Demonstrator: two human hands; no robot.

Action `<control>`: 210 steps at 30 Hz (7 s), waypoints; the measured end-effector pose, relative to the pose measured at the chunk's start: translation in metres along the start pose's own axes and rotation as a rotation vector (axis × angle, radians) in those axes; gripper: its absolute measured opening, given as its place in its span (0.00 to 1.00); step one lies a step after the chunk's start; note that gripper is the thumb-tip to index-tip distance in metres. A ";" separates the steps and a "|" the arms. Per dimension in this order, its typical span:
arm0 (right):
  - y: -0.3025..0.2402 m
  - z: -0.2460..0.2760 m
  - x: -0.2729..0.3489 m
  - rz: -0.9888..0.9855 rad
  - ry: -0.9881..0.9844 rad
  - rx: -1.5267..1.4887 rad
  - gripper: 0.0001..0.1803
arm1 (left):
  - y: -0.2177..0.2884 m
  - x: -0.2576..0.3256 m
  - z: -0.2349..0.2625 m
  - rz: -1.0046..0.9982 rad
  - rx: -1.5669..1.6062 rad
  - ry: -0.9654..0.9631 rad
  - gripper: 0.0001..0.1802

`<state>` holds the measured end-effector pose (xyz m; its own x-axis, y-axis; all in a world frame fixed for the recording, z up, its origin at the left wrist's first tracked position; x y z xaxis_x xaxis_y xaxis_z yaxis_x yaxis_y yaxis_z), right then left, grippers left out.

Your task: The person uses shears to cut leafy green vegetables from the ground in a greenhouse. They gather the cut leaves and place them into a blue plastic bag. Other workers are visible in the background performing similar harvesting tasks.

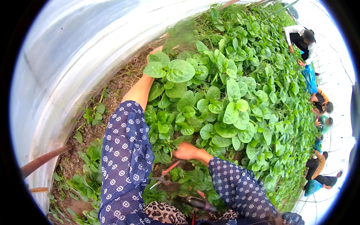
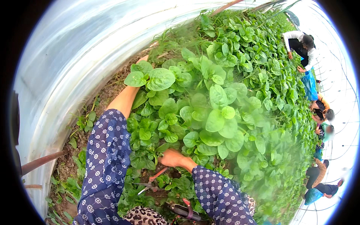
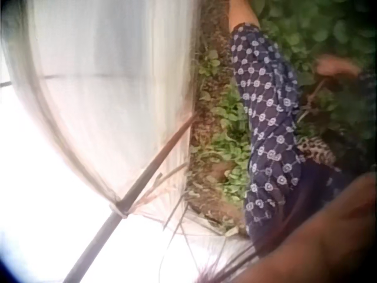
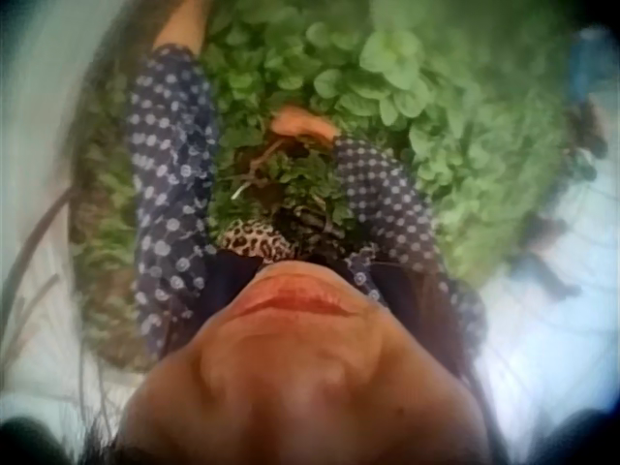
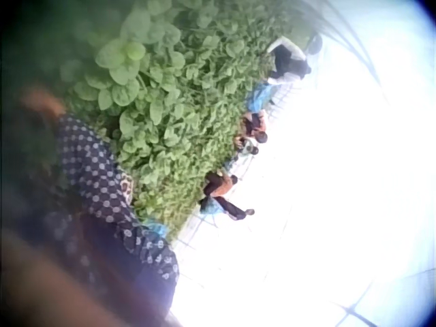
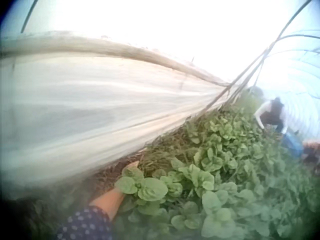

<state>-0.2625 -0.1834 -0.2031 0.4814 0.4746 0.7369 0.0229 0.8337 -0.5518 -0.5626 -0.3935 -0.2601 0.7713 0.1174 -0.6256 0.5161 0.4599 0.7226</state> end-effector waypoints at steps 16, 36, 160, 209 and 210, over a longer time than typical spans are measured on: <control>0.016 -0.014 -0.007 0.004 0.056 -0.019 0.26 | 0.155 -0.139 0.024 0.366 0.111 0.021 0.19; -0.003 0.009 0.007 -0.073 -0.085 -0.051 0.24 | 0.018 -0.060 -0.030 0.503 -0.125 -0.335 0.18; 0.059 0.199 0.003 -0.265 0.662 0.299 0.22 | 0.107 0.104 0.131 0.376 -0.932 -0.283 0.19; 0.053 0.141 -0.078 0.082 0.750 -0.195 0.21 | 0.104 0.101 0.131 0.419 -0.965 -0.321 0.25; 0.050 0.140 -0.078 0.037 0.711 -0.190 0.22 | 0.104 0.101 0.132 0.424 -0.967 -0.320 0.25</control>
<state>-0.4213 -0.1390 -0.2332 0.9351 0.1496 0.3212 0.1164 0.7265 -0.6772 -0.3817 -0.4496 -0.2095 0.9496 0.2597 -0.1754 -0.2150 0.9471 0.2383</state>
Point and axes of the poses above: each hand's wrist, its own x-axis away from the middle knuckle, its own z-axis out of the back of the hand, y = z × x, the point moved 1 cm from there along -x, towards the middle knuckle, and after that the axes turned 4 degrees about -z, right-handed, at the moved point
